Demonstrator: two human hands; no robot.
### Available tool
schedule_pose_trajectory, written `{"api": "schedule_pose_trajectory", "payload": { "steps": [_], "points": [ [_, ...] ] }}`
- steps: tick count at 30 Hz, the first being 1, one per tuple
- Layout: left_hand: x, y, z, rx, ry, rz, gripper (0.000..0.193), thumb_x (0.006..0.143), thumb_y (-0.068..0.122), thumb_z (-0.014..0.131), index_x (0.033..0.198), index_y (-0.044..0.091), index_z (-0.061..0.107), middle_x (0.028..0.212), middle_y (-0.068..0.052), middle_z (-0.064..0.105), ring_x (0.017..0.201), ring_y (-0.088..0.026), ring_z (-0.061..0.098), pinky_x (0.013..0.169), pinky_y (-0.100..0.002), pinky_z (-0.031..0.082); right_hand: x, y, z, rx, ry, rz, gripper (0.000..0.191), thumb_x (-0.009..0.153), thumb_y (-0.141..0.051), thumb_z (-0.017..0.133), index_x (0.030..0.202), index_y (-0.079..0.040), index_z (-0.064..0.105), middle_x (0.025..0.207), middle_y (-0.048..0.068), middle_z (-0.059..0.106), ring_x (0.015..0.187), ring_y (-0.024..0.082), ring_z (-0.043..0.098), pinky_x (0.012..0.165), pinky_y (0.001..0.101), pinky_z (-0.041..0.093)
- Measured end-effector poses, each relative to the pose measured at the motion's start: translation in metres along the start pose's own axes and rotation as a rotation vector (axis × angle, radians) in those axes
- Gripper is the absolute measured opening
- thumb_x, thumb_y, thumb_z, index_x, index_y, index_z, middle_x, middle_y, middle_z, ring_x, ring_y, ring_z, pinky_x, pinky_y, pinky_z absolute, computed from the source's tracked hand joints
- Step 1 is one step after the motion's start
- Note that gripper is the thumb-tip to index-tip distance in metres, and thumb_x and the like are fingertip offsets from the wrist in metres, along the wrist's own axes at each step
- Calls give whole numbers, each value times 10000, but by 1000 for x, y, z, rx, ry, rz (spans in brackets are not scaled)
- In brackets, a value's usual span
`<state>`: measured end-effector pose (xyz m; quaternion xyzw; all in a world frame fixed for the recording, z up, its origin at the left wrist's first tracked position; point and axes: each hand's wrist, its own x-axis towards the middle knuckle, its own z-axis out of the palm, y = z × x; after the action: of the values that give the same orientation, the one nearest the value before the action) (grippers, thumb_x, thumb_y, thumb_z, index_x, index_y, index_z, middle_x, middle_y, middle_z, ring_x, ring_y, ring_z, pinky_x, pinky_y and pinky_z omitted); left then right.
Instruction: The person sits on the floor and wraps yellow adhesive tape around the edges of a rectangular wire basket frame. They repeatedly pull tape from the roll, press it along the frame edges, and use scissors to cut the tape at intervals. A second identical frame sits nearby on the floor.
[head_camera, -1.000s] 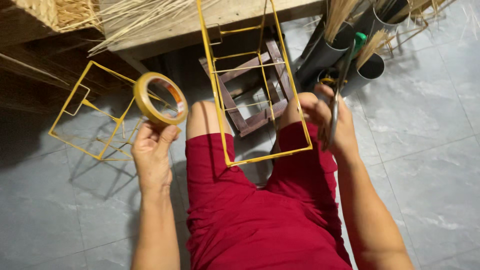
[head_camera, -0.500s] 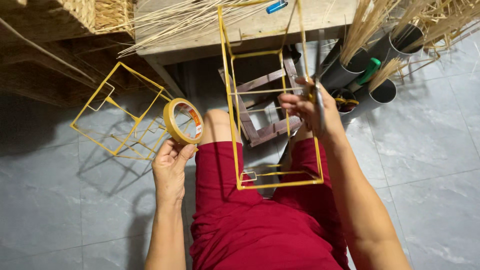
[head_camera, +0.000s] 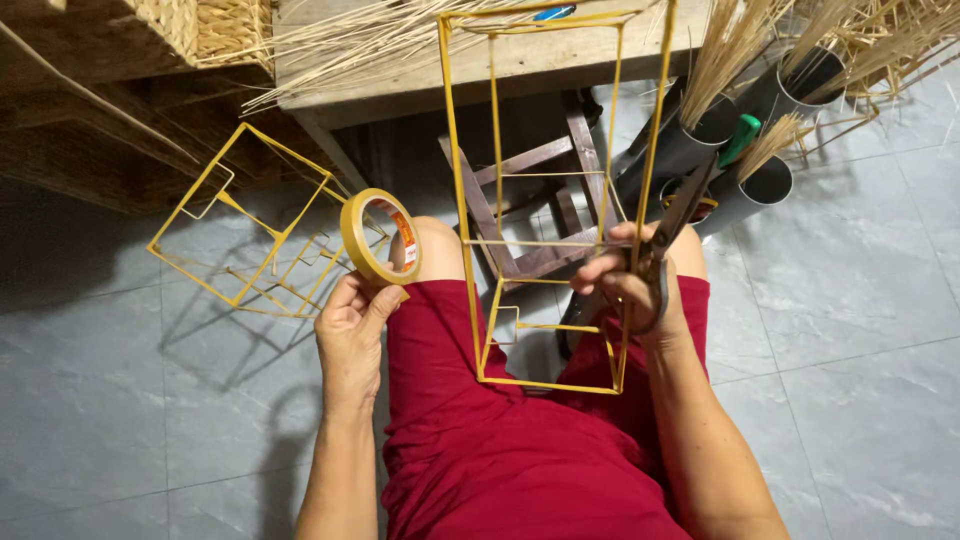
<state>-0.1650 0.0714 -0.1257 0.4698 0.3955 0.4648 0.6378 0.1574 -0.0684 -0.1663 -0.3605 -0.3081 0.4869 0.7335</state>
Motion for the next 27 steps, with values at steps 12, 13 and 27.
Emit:
{"api": "schedule_pose_trajectory", "payload": {
  "steps": [12,13,27],
  "points": [
    [-25,18,5,-19,-165,-70,238,920,-29,721,1155,-16,684,1033,-31,714,947,-88,664,908,-244,533,-13,-25,-24,-899,16,-154,566,962,34,710,1494,-17,522,1155,280,645,1037,332,674,963,364,498],
    [-31,25,3,18,-205,-99,244,910,-34,717,1151,-14,692,1019,-33,724,933,-93,667,896,-247,534,-18,-27,-22,-818,90,-161,542,980,-4,716,1484,-23,517,1204,265,659,1093,318,678,987,362,522],
    [16,68,56,932,-664,127,265,904,124,694,1167,145,697,908,-44,768,710,-181,735,657,-321,584,-38,-16,49,32,-275,-9,603,1009,-87,791,1505,-12,458,1022,235,718,828,244,717,740,364,587]
  ]
}}
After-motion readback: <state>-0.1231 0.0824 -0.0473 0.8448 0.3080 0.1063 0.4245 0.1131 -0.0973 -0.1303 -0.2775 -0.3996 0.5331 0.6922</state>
